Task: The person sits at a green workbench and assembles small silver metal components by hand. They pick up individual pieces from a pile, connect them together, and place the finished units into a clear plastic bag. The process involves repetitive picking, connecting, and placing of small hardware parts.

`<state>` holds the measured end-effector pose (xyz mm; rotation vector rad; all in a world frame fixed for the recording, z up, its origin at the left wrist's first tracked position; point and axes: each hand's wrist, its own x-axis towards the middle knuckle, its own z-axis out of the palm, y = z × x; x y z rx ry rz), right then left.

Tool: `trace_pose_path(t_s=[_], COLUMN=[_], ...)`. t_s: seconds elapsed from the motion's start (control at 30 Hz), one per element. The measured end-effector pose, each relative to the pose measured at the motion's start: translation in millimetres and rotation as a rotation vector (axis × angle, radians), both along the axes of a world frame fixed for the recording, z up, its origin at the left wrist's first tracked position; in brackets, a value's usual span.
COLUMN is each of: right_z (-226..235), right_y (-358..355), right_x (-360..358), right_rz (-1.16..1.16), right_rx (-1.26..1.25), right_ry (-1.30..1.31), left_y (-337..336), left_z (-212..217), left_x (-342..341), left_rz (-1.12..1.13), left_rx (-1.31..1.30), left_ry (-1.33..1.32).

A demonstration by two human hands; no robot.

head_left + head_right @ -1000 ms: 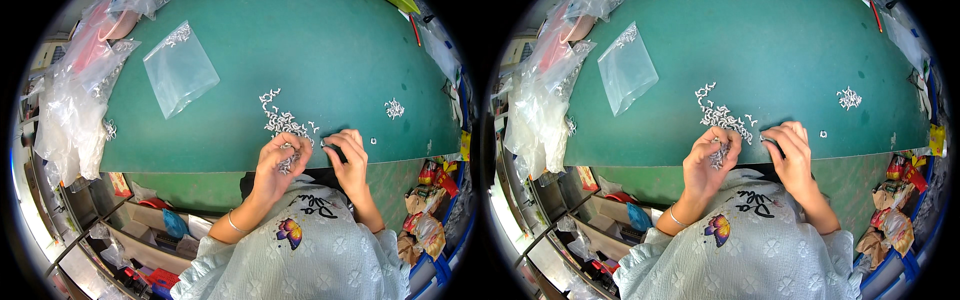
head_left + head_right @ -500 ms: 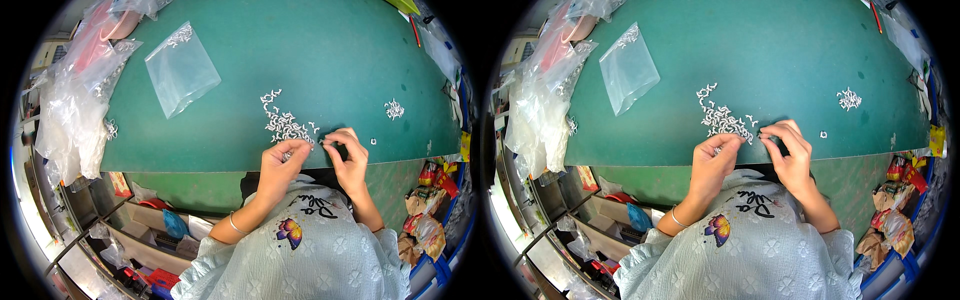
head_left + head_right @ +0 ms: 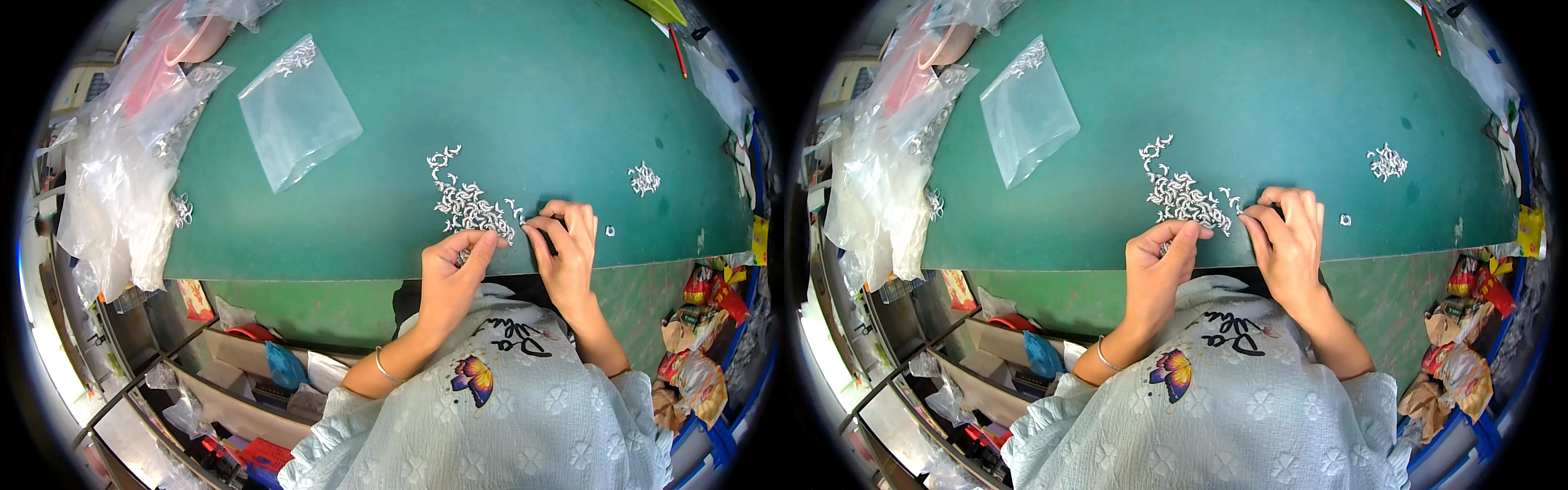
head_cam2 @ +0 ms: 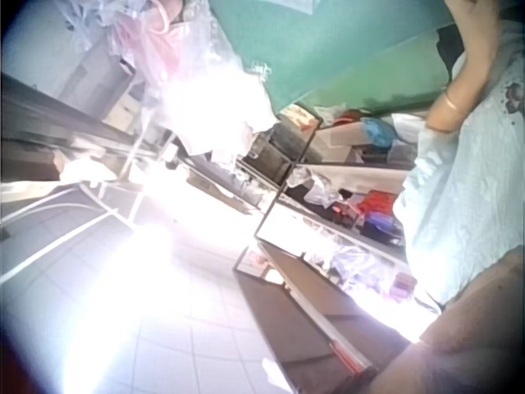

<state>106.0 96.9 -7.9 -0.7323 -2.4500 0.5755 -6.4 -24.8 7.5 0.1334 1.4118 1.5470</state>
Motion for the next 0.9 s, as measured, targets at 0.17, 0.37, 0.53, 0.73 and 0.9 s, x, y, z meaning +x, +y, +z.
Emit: trace_pose_path(t_s=[0.17,0.37,0.53,0.73,0.9], right_z=[-0.5,4.5,11.1,-0.5,2.2], right_y=[2.6,-0.3,-2.3,-7.4,-5.8], right_x=[-0.2,-11.1,-20.0,-30.9,-32.2], right_rz=[0.007,0.028,0.127,0.141,0.119], right_rx=[-0.044,-0.039,-0.087,0.017,-0.024], right_ry=[0.037,-0.041,0.026,0.012,0.066], left_y=[-1.5,-5.4,-14.6,-18.3,-17.8], left_z=[-0.6,0.3,-3.4,-0.6,-3.3], left_x=[1.6,1.0,-2.5,-7.5,-6.3], left_rz=[0.018,-0.103,-0.212,-0.204,-0.163], left_rx=[-0.033,-0.067,-0.1,-0.111,-0.077], left_ry=[0.094,0.438,0.658,0.603,0.594])
